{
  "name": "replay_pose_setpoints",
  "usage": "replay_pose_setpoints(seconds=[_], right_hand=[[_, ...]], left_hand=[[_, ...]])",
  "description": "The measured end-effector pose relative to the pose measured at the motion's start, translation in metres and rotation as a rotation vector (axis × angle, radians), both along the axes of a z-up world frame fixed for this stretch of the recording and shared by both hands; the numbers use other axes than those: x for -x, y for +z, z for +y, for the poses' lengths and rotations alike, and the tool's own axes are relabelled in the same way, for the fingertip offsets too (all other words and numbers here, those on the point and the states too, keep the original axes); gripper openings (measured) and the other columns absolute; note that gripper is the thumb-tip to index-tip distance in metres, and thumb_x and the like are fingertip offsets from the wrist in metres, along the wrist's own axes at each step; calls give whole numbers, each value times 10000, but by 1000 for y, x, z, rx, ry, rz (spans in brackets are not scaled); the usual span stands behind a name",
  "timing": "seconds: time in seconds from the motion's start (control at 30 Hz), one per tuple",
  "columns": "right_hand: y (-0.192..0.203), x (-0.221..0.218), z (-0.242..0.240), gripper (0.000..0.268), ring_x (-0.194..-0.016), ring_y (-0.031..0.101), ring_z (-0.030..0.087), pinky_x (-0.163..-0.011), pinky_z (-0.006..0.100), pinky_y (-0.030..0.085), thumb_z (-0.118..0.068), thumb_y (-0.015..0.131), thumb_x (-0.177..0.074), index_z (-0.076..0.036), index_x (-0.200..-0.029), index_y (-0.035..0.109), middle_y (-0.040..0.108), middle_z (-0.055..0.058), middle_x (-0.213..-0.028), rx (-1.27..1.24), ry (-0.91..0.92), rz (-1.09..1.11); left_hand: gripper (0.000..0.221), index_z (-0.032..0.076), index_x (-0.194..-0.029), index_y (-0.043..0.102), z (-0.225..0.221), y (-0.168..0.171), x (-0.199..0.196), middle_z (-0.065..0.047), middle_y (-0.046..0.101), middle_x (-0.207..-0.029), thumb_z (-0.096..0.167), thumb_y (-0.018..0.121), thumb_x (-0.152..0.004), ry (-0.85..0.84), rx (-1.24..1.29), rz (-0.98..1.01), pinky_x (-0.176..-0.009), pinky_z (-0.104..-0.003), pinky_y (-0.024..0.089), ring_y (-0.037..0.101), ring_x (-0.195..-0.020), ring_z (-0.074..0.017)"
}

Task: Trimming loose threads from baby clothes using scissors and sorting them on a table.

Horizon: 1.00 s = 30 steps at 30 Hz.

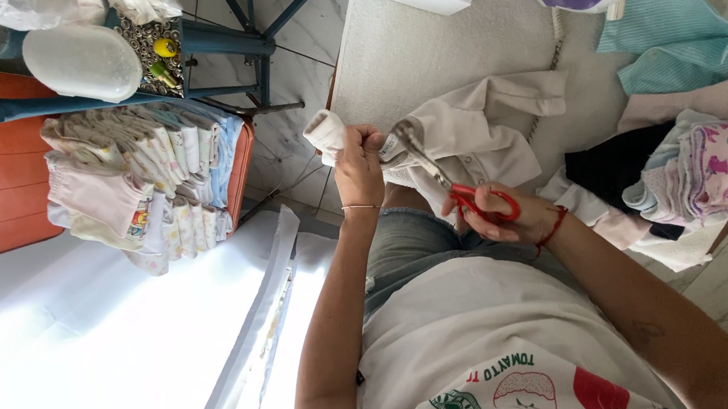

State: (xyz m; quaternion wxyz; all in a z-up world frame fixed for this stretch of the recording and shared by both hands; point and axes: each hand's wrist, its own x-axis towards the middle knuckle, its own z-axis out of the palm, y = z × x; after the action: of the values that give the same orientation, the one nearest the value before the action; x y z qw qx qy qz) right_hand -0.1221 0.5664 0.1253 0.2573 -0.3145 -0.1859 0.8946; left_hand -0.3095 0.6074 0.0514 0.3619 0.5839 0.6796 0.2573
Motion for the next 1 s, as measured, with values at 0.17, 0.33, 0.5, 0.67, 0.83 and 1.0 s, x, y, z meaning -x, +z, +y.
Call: replay_pose_setpoints(seconds=[0.17,0.33,0.5,0.67,0.83,1.0], right_hand=[[-11,0,-14,567,-162,358,75,-137,153,272,-451,416,-851,52,-616,527,450,75,-351,49,-68,87],[-17,-2,-19,563,-162,351,79,-142,162,280,-450,404,-849,53,-623,516,432,68,-338,35,-84,140],[-26,-7,-24,548,-164,360,95,-142,163,291,-453,439,-836,80,-744,524,446,95,-357,50,-86,136],[-10,-5,-11,533,-169,374,77,-151,149,274,-457,432,-843,13,-601,506,454,75,-346,-8,-106,146],[-21,-11,-19,551,-161,333,70,-159,147,248,-466,425,-833,27,-596,492,424,60,-311,6,-48,154],[-28,-13,-26,551,-160,346,73,-140,146,264,-441,464,-826,93,-716,543,457,80,-339,52,-36,172]], left_hand=[[147,189,-796,489,-1,-5,-4,-20,591,-699,318,488,-867,86,114,-221,-667,-334,458,585,-649,-246],[151,172,-812,499,1,-1,-3,-21,586,-734,309,489,-873,80,147,-289,-696,-318,456,576,-674,-209],[152,121,-838,503,1,6,-2,-70,565,-736,266,491,-881,50,155,-353,-704,-334,450,544,-677,-209],[149,131,-845,501,-2,8,-1,-62,612,-784,272,476,-887,57,182,-363,-724,-333,454,586,-728,-210],[161,100,-848,494,-2,8,-1,-74,593,-771,253,475,-894,78,162,-456,-673,-287,457,526,-699,-132],[169,100,-849,492,-2,8,1,-61,604,-780,263,482,-892,84,175,-483,-667,-263,467,541,-696,-115]])
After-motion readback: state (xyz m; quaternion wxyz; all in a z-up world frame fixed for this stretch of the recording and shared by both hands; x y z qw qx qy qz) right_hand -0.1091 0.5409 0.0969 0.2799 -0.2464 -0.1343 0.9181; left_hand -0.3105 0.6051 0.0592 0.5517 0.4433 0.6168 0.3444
